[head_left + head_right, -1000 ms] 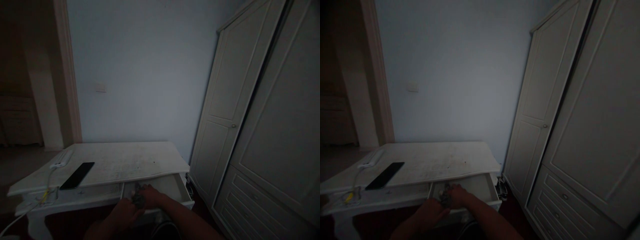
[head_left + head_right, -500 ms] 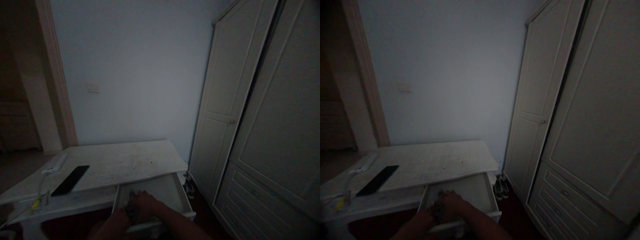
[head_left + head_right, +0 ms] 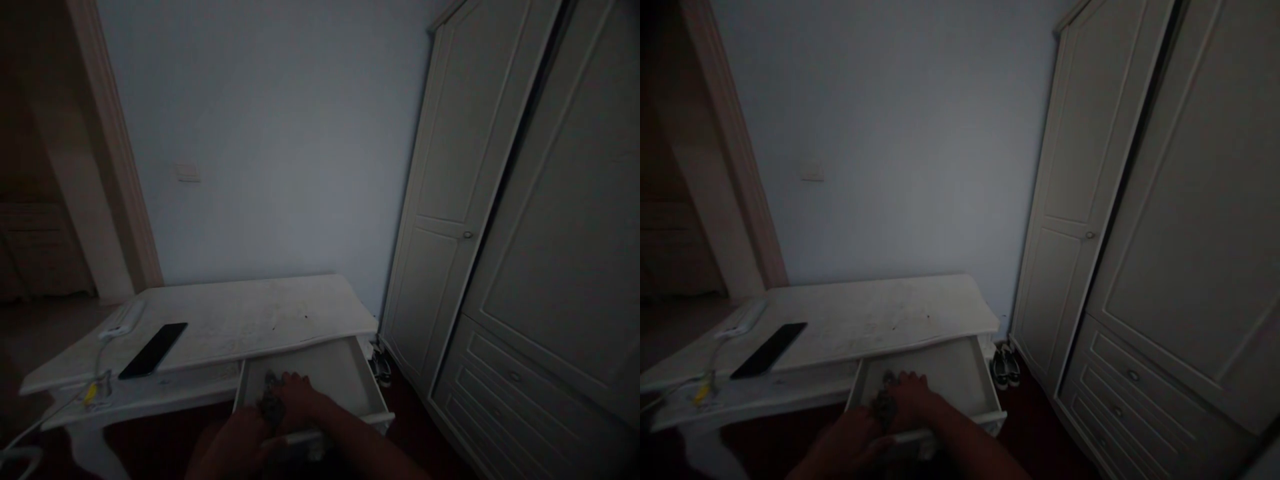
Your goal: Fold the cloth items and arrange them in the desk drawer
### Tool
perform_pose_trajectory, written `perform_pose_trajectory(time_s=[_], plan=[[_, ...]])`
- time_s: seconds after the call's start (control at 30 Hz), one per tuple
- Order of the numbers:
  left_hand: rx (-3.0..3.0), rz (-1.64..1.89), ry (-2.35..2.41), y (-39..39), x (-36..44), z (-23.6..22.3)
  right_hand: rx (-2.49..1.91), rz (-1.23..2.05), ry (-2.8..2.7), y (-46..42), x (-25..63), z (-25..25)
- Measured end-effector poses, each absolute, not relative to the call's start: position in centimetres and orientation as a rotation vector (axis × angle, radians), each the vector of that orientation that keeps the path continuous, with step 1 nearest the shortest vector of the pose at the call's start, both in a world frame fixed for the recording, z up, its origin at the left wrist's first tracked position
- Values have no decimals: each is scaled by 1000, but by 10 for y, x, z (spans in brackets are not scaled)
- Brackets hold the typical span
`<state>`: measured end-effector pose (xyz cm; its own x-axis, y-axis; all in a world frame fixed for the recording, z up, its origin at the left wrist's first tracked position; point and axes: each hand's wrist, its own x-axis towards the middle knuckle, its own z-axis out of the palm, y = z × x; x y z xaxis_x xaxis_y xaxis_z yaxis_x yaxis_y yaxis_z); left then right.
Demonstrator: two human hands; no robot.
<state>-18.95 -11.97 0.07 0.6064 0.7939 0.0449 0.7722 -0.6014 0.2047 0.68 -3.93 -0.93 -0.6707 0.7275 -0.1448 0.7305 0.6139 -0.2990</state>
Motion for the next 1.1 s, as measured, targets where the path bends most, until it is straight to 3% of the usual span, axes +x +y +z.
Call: perform_pose_trajectory(time_s=[0.4, 1.1], plan=[[2534, 483, 1414, -110, -190, -28, 1277, -441, 2884, -40, 7, -18], [2546, 404, 1422, -112, -184, -19, 979, -330, 2887, -14, -10, -12]])
